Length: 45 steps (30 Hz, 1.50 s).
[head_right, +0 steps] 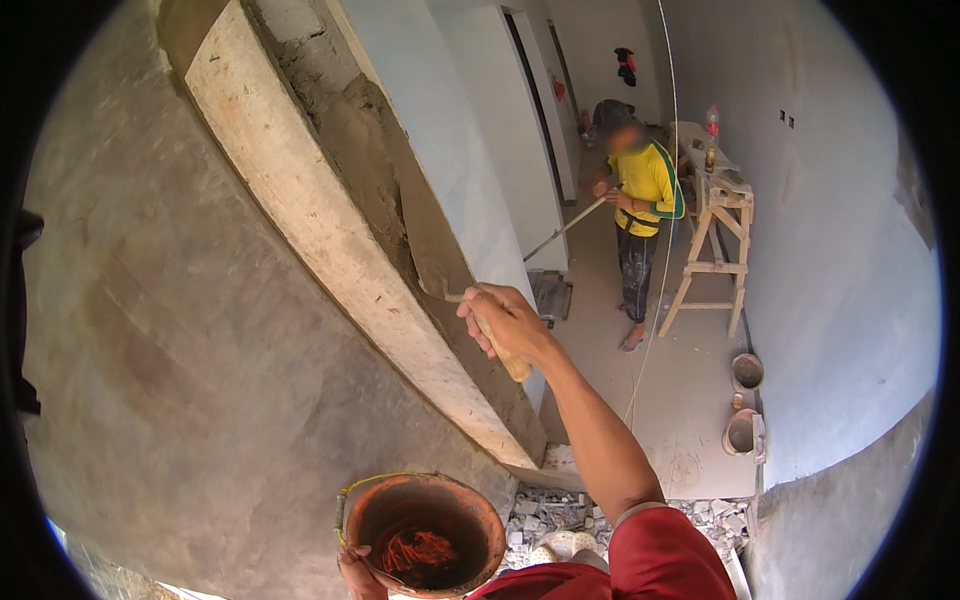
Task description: The person scoops wet cement from a bucket using a trowel and applies it to a vertical wall section, smoothing the surface. A coworker is visible in the background working on a different area.
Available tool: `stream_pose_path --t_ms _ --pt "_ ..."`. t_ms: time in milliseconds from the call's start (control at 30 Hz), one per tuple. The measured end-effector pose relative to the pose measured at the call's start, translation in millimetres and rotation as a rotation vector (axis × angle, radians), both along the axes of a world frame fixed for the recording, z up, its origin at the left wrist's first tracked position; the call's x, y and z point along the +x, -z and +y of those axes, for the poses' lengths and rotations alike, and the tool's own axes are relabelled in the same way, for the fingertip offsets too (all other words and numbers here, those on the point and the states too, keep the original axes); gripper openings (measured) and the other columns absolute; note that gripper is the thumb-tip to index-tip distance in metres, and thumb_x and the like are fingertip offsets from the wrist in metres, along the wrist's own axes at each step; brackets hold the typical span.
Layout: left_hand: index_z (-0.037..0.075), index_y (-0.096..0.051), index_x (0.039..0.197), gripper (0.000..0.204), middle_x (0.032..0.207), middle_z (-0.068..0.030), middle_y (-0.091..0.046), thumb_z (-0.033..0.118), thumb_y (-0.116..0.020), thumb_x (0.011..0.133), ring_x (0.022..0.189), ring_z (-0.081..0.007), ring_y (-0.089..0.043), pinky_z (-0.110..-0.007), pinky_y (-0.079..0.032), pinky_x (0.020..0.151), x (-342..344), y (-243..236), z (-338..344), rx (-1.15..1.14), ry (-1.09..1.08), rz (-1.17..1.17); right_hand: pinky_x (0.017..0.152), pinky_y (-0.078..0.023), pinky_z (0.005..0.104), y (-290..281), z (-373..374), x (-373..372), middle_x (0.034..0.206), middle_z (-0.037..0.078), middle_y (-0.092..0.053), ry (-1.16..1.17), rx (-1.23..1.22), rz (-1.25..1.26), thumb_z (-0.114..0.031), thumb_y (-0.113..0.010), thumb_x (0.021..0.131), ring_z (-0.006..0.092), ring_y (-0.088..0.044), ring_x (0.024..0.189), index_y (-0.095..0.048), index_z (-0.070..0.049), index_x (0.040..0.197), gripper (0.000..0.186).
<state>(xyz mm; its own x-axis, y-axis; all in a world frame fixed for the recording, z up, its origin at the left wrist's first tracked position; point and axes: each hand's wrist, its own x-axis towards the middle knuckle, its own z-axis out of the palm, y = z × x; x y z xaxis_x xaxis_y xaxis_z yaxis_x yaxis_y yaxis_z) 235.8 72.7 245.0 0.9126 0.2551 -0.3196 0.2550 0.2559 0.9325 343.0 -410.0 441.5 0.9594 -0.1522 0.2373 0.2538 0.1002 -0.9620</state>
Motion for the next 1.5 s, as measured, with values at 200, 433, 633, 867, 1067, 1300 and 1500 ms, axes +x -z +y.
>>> stream_pose_path --t_ms 200,433,633,867,1067,1300,1500 --pt "-0.007 -0.066 0.117 0.047 0.113 -0.0191 -0.071 0.005 -0.054 0.073 0.104 -0.0332 -0.068 -0.042 -0.056 0.094 0.0 -16.7 -10.7 -0.032 0.006 0.036 0.042 -0.043 0.0293 -14.8 6.3 -18.6 0.069 0.007 -0.057 -0.083 0.131 -0.137 -0.032 -0.049 0.104 0.0126 -0.052 0.049 -0.062 0.002 0.097 0.038" --pt "-0.005 -0.067 0.113 0.042 0.111 -0.0174 -0.072 0.004 -0.055 0.074 0.101 -0.0313 -0.068 -0.041 -0.056 0.091 2.9 -2.5 -6.1 0.017 0.017 0.006 0.042 -0.043 0.029 -105.1 -18.5 17.5 0.07 0.005 -0.056 0.019 0.087 -0.131 -0.037 -0.049 0.103 0.0112 -0.05 0.049 -0.062 0.0 0.094 0.04" --pt "-0.004 -0.068 0.109 0.038 0.109 -0.0161 -0.072 0.005 -0.056 0.074 0.098 -0.031 -0.068 -0.039 -0.056 0.088 -7.3 -9.4 -7.7 -0.026 -0.018 -0.005 0.044 -0.044 0.03 -120.7 4.0 18.2 0.07 0.005 -0.056 0.084 -0.113 -0.133 -0.032 -0.046 0.103 0.0111 -0.051 0.05 -0.062 0.002 0.096 0.038" --pt "-0.007 -0.066 0.118 0.042 0.114 -0.0168 -0.071 0.004 -0.053 0.08 0.101 -0.0319 -0.068 -0.037 -0.057 0.088 0.2 -22.9 -14.6 0.059 0.006 0.108 0.044 -0.043 0.0288 -92.3 24.8 1.5 0.068 0.005 -0.056 0.115 -0.166 -0.139 -0.028 -0.045 0.104 0.0105 -0.051 0.05 -0.061 0.004 0.097 0.037" --pt "0.009 -0.053 0.078 0.001 0.089 -0.0065 -0.056 0.01 -0.053 0.078 0.094 -0.0234 -0.055 -0.042 -0.044 0.1 -7.5 -43.6 -52.2 -0.115 0.002 -0.064 0.047 -0.045 0.0278 -53.4 38.0 -25.4 0.067 0.004 -0.056 0.035 -0.166 -0.144 -0.025 -0.044 0.105 0.0099 -0.052 0.051 -0.061 0.005 0.097 0.036" --pt "0.008 -0.054 0.078 0.004 0.089 -0.0074 -0.058 0.01 -0.052 0.08 0.094 -0.0237 -0.056 -0.042 -0.046 0.095 -7.6 -30.1 -45.0 -0.035 -0.061 -0.102 0.045 -0.044 0.0281 -20.1 21.7 -49.8 0.07 0.005 -0.056 0.01 -0.054 -0.129 -0.029 -0.043 0.106 0.0103 -0.051 0.051 -0.061 0.003 0.095 0.039" --pt "0.008 -0.054 0.076 0.007 0.085 -0.008 -0.058 0.01 -0.05 0.082 0.089 -0.0243 -0.057 -0.041 -0.047 0.091 -13.0 -17.9 -41.1 -0.048 -0.084 -0.093 0.041 -0.043 0.0299 -41.0 -5.5 -15.7 0.068 0.005 -0.056 -0.041 0.18 -0.046 -0.033 -0.046 0.105 0.0114 -0.05 0.047 -0.06 0.002 0.093 0.039"
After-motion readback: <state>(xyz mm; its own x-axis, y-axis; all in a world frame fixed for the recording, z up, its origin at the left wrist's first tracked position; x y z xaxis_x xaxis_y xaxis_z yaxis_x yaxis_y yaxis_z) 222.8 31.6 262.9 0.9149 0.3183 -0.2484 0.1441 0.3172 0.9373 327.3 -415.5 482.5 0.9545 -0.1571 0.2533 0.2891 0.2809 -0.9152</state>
